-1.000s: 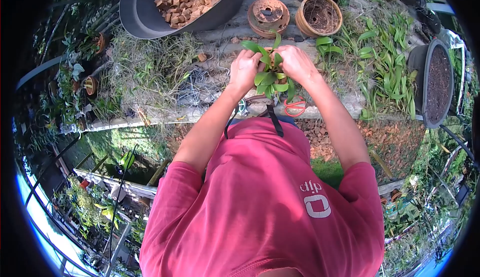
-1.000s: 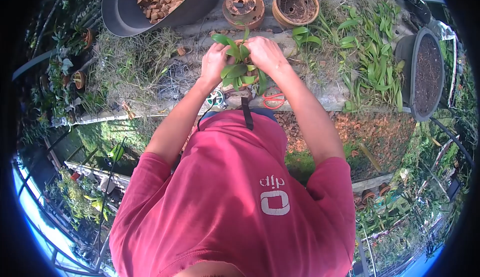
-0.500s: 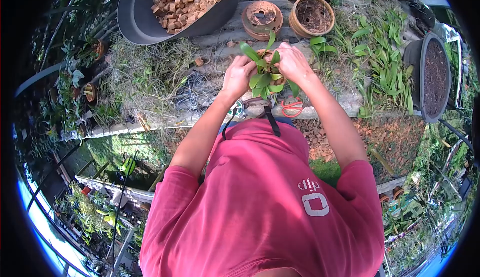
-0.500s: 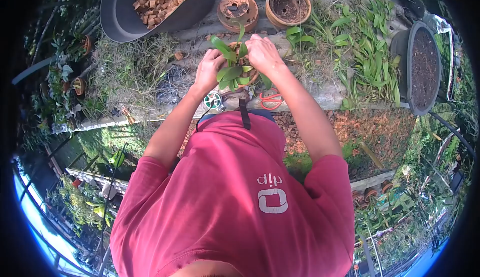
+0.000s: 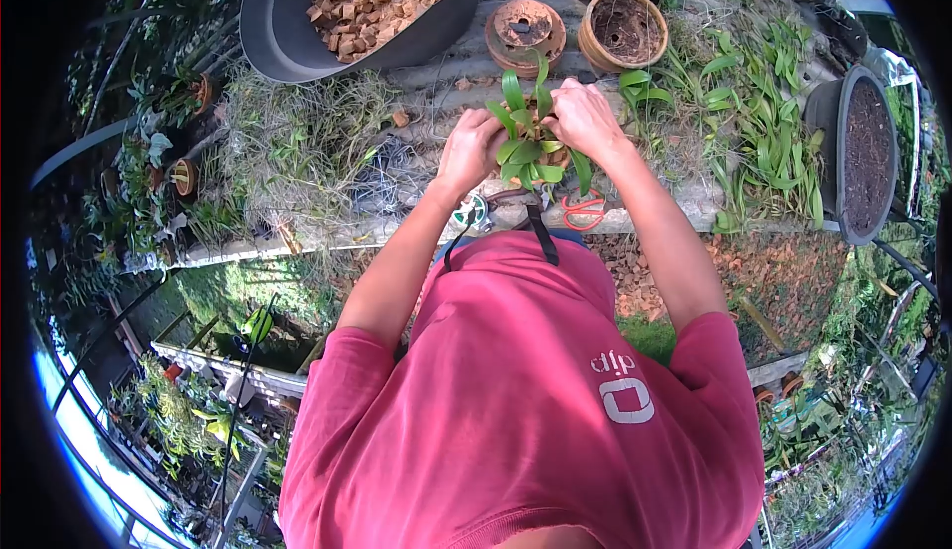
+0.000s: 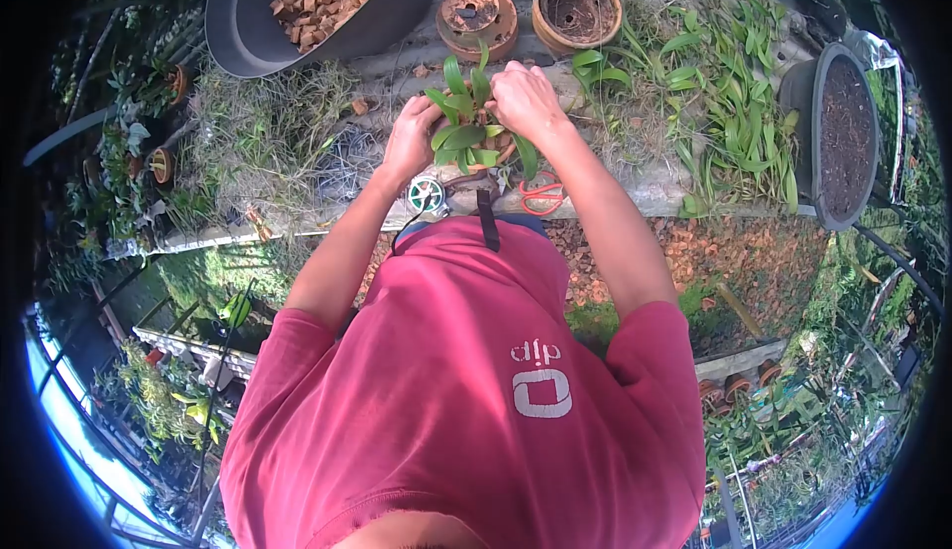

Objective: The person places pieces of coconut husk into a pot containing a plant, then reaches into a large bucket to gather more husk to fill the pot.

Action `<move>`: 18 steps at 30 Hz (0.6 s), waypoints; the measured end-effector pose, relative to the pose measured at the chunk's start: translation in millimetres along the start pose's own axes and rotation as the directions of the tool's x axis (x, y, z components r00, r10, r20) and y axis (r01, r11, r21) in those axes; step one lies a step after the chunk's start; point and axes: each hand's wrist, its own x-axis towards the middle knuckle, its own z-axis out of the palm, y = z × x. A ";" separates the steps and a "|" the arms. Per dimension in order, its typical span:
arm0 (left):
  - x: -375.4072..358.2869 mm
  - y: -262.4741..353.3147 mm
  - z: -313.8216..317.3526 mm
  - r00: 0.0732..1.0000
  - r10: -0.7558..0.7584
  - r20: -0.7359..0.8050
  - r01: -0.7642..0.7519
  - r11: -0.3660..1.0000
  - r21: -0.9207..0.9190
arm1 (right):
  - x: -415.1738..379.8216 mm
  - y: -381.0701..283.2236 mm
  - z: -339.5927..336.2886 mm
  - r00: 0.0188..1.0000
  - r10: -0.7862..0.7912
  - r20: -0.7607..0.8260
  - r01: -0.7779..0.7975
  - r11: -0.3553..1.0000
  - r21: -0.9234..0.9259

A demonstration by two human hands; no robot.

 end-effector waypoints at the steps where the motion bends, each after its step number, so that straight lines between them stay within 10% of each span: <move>1: -0.6 -0.6 -0.3 1.000 0.008 -0.011 -0.008 1.000 -0.006 | -0.7 -3.9 -0.5 0.999 -0.001 -0.032 0.001 1.000 -0.003; 8: -0.5 -4.2 4.0 0.999 -0.030 0.031 0.029 0.999 0.017 | -0.3 -14.5 9.9 0.991 0.033 -0.129 -0.042 0.997 -0.068; 18: -2.0 3.9 -4.8 0.995 -0.101 0.020 0.102 0.986 -0.129 | -21.6 23.3 -21.0 0.998 0.037 -0.059 -0.006 0.892 0.452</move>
